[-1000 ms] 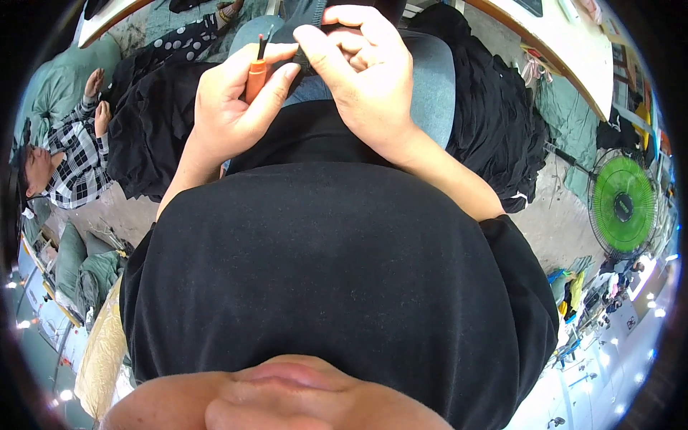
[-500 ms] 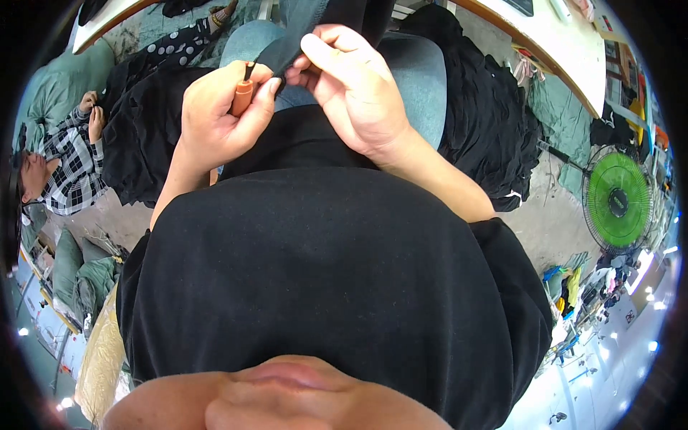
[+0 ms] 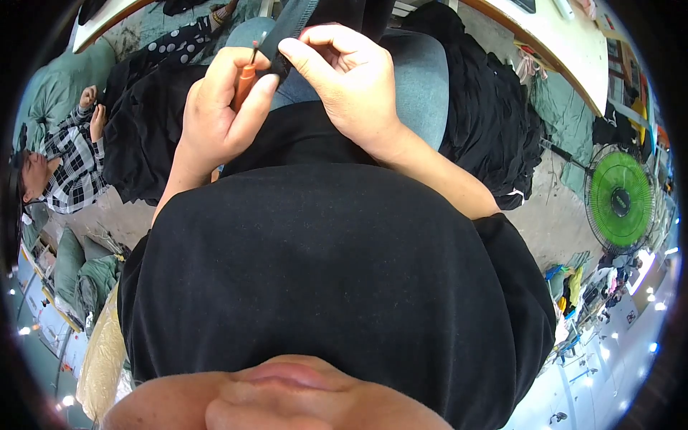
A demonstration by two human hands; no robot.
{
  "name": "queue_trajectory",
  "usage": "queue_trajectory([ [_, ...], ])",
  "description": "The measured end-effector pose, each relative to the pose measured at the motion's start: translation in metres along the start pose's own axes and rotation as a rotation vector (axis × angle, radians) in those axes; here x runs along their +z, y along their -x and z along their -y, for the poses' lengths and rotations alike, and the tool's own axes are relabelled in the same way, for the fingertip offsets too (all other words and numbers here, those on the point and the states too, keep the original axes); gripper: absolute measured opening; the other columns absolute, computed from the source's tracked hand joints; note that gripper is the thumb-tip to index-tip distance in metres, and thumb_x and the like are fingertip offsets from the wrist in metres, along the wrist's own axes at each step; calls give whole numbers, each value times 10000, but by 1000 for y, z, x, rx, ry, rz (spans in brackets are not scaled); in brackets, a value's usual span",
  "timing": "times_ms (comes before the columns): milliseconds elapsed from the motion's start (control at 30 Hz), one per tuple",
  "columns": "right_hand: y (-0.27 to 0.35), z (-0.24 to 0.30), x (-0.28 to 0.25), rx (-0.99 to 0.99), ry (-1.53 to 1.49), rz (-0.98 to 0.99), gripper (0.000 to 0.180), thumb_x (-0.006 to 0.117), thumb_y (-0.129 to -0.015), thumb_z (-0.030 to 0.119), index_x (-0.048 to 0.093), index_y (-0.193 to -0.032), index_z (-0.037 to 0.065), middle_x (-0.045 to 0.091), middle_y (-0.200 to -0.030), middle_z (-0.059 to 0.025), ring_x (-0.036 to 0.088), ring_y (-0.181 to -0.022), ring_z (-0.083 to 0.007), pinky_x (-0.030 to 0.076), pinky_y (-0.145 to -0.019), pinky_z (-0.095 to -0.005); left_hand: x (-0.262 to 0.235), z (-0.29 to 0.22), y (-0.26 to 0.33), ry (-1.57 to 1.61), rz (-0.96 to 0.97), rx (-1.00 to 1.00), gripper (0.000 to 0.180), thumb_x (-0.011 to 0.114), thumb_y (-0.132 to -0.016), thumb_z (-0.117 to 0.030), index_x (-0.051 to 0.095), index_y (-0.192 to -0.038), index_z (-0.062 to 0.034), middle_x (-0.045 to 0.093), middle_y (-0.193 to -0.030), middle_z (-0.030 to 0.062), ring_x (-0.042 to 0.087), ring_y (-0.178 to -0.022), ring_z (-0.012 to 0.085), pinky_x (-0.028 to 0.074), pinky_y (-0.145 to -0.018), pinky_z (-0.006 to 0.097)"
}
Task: Trimming loose threads from black clothing items using a small hand tool.
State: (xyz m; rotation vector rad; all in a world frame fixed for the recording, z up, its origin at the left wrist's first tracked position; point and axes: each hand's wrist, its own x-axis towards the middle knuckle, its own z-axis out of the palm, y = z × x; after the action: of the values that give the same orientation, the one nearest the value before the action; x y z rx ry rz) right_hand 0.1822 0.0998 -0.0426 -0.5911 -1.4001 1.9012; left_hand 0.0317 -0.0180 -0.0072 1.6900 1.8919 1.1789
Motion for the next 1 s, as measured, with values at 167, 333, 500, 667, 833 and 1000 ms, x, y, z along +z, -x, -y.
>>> queue_trajectory([
  [167,-4,-10,-4,-88,111,-2,115,758,-948,58,735,-1035,-12,711,-929,-29,664,-828,-70,546,-749,-203,2,3,9,140,4,-92,132,668,-954,-109,597,-1041,-41,609,-652,94,635,-544,255,484,-527,331],
  [333,-5,-16,-8,-206,230,2,104,757,-944,60,744,-1023,-7,727,-941,-49,692,-851,-101,560,-776,-223,12,13,5,-68,-109,105,144,700,-939,-92,663,-1064,-30,683,-731,87,686,-598,228,516,-552,321],
  [500,-4,-11,-9,-277,366,5,85,765,-915,34,761,-991,-4,734,-934,-77,710,-865,-155,562,-789,-253,11,15,9,-76,-139,195,220,725,-921,-43,696,-1135,-2,726,-831,89,688,-636,165,517,-578,259],
  [667,-4,-12,-10,-296,429,2,84,772,-896,28,766,-976,1,738,-920,-83,710,-858,-178,559,-780,-268,10,13,9,-128,-105,253,229,720,-922,10,702,-1150,31,737,-859,91,674,-645,106,500,-570,212],
  [833,-5,-13,-11,-352,493,0,81,773,-887,23,769,-966,6,739,-911,-88,703,-855,-189,556,-772,-277,13,13,9,-104,-134,218,239,730,-906,20,708,-1144,27,731,-844,89,670,-637,104,491,-556,211],
  [1000,-4,-12,-8,-399,529,-24,77,780,-868,23,774,-944,25,740,-887,-68,674,-854,-188,538,-771,-292,15,14,7,-114,-181,207,234,766,-855,-54,735,-1087,-35,728,-798,79,697,-617,188,539,-573,288],
])
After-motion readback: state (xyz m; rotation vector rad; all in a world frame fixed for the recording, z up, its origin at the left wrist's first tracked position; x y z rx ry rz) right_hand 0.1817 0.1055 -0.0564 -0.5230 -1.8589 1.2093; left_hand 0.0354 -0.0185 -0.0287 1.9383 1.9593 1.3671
